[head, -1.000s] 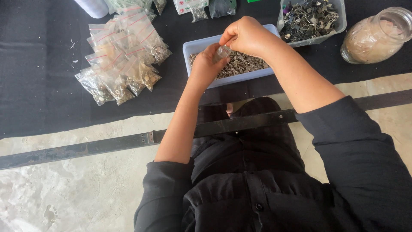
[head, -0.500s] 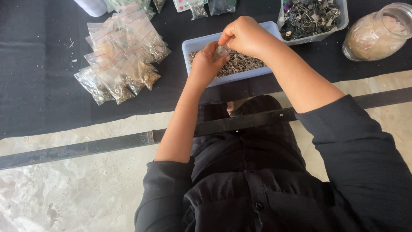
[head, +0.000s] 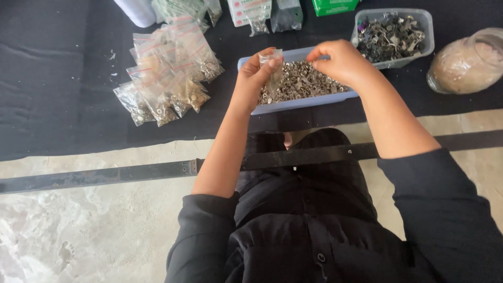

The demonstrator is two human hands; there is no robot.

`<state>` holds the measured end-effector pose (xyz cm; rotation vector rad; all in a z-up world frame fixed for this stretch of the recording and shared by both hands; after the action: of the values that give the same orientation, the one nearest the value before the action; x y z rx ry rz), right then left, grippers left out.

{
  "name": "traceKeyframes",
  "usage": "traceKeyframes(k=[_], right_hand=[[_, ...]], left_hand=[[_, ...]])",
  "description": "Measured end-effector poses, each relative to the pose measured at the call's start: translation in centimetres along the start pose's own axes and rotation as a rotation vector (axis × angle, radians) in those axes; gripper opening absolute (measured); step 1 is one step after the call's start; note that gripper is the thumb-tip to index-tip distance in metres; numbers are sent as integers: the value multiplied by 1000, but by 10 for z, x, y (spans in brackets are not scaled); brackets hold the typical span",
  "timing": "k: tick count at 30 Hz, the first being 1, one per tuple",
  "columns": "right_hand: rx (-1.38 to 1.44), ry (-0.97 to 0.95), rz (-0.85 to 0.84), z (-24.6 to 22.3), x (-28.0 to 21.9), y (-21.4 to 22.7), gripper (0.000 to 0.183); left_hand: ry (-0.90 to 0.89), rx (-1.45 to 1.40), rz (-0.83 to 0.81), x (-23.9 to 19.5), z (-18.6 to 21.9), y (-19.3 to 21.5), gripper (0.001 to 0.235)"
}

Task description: Sorting and bagging small metal fasteners into plastic bags.

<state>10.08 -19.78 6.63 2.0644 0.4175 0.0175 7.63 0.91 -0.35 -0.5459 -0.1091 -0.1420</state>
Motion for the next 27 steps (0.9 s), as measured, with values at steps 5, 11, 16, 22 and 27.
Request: traceKeyframes(k=[5,11,16,22,27], right_hand=[[149,12,7,-7,-34,9,27],[364,253,88,-43,-78,14,47],[142,418,190,-55,-103,1,49],[328,487,298,-59,-137,14,14],[167,553,327,-83,-172,30,10]], left_hand=[[8,-459,-106,-20,17,-22,65],[144,-605,-225,-57,25,-70,69],[170,-369,-250,-84,27,-90,84],[-55,-142,-377,-116,34,-95,109],[81,46,-476,-136,16,-105,18]])
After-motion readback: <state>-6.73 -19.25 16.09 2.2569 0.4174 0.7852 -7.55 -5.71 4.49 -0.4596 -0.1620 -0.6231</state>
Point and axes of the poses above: each hand's wrist, its own x-axis towards the middle knuckle, its own y-axis out of the back of the hand, z = x × y, the point moved 7 cm from there along x, towards the middle knuckle, and after that the axes turned 9 degrees about -x, right-handed, at the moved point
